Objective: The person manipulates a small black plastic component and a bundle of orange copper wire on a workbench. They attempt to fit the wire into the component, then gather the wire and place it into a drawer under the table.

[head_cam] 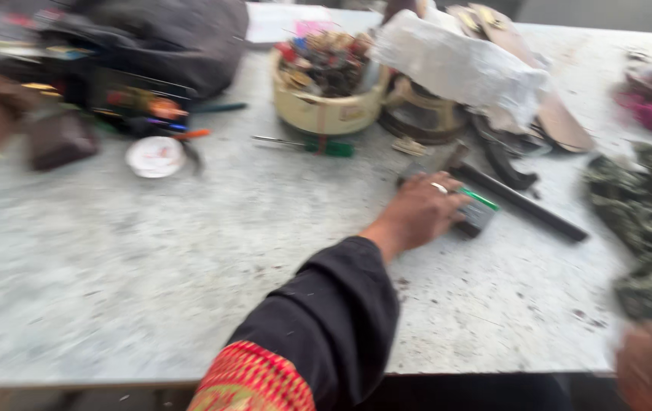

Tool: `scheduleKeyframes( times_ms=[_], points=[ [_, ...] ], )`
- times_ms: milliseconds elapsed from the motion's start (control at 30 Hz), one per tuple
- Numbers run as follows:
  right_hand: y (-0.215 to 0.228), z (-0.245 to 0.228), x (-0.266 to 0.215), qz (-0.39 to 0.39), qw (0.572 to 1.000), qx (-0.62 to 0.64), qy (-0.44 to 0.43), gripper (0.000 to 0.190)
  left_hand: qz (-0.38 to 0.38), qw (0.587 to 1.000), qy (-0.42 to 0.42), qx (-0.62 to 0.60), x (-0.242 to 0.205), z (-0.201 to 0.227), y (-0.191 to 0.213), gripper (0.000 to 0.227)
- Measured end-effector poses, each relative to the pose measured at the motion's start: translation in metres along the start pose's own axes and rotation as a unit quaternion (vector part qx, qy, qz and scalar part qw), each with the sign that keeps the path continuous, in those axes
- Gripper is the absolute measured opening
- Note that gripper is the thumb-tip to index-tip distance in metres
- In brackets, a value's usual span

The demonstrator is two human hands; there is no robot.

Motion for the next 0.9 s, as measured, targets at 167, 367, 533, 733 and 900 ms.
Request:
scheduleKeyframes(
  times_ms=[167,367,533,733,900],
  points=[
    [-0.138,-0.071,0.045,-0.210,0.971,0.019,0.111,0.024,0.069,0.994,0.024,-0.078,-0.008,-0.013,0.015,0.031],
    [-0.221,-0.120,0.069,-0.256,0.925,-0.128,0.249,0.040,0.083,0.994,0.039,-0.060,-0.006,-0.012,0.025,0.024],
    [-0.248,-0.139,0.069,-0.228,0.866,-0.255,0.366,0.023,0.099,0.993,0.032,-0.052,-0.006,-0.011,0.029,0.021],
    [-0.260,-0.132,0.060,-0.189,0.803,-0.328,0.461,0.014,0.103,0.990,0.047,-0.086,-0.008,-0.015,0.029,0.023],
    [-0.238,-0.127,0.057,-0.189,0.831,-0.328,0.408,0.011,0.102,0.991,0.057,-0.066,-0.007,-0.013,0.028,0.020]
  ],
)
Point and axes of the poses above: each hand's wrist, its own x-axis towards the middle knuckle, its own y-axis out of the back of the hand, z = x × y, the point moved 6 cm from there along x, towards the middle knuckle, and after that the axes turned 1 degree about x, right-handed, at the moved point
